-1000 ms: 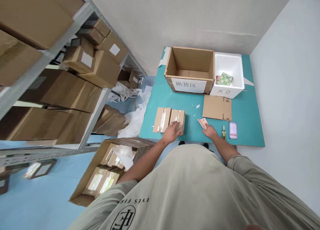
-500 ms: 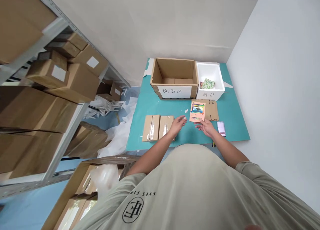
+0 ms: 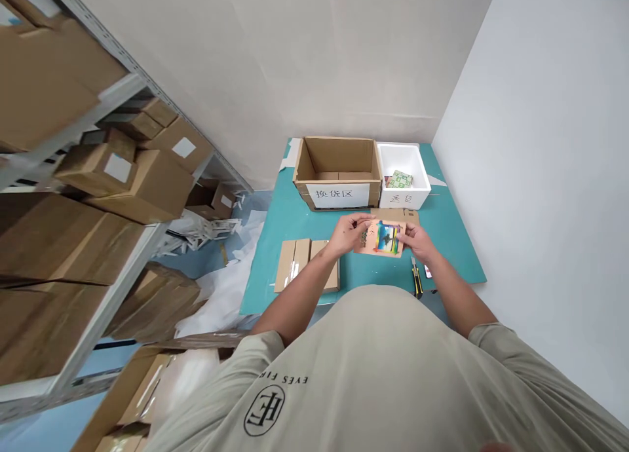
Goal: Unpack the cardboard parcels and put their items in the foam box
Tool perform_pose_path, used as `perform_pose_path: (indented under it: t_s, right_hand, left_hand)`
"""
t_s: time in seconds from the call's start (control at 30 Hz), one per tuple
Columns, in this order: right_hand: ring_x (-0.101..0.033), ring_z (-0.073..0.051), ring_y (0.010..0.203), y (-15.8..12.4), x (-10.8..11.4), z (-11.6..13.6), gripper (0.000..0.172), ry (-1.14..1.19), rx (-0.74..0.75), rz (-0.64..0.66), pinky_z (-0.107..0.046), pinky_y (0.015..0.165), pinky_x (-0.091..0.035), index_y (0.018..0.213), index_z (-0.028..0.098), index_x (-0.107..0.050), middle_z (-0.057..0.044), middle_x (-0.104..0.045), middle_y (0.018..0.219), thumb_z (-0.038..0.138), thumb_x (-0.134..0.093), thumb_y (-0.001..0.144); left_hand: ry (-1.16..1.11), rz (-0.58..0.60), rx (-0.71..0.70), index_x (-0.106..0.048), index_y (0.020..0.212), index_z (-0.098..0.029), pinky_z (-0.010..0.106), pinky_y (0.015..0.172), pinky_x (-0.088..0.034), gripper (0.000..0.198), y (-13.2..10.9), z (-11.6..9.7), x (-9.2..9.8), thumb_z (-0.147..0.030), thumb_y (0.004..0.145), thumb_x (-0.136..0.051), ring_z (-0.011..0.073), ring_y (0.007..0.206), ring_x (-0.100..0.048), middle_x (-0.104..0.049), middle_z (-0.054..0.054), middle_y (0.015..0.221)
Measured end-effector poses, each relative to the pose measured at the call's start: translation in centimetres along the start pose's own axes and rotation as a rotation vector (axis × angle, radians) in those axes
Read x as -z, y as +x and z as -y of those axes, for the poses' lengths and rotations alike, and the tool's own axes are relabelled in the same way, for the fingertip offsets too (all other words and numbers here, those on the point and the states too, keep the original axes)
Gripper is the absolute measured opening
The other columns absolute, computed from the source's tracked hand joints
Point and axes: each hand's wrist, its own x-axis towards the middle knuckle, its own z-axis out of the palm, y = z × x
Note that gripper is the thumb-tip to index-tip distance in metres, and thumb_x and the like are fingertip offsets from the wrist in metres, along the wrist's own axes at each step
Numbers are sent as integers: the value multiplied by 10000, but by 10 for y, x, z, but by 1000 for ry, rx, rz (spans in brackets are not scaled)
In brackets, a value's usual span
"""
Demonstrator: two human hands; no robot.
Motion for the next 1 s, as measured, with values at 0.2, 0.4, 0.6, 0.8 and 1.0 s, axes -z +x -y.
perform_pose_path:
  t_s: [0.2,0.4,0.6,0.8,1.0]
  right_hand:
    - [-673,-151,575,-3,-26,6,627,85,32,-34,-251,445,-556,1064,238,-751,19,-758,791,654,-1072,722]
    - [-825,-216,828,-9,-58,1,711,348,110,-172,-311,612,-694,1234,314,-681,0,-848,1041,679,-1056,753]
    - [-643,-146,522,-21,-72,2,678,98,-13,-8,-245,486,-508,977,263,-627,31,-712,647,885,-868,855]
    - [-615,-144,523,-21,-73,10,733,59,8,7,-262,510,-500,963,278,-604,34,-723,658,956,-840,816]
    - [-625,-145,541,-19,-75,10,727,72,21,14,-261,525,-505,960,276,-594,27,-732,676,948,-839,831]
  left_hand:
    - [-118,-183,-21,-854,1267,-186,251,595,-489,664,24,-24,6,-656,815,-980,121,588,-563,-635,-51,654]
    - [-207,-86,74,-817,1065,-191,297,690,-594,726,-9,-13,-2,-864,806,-898,173,710,-693,-757,35,792]
    - [-3,-150,-23,-804,1009,-187,330,770,-584,684,-33,-12,-5,-865,913,-807,224,841,-720,-817,64,938]
    - [24,-133,-78,-767,906,-207,317,726,-541,637,-26,-20,4,-842,933,-804,217,801,-678,-773,46,862]
    - [5,-95,-75,-795,982,-190,317,755,-570,655,-24,-19,4,-844,938,-800,224,845,-718,-819,65,948]
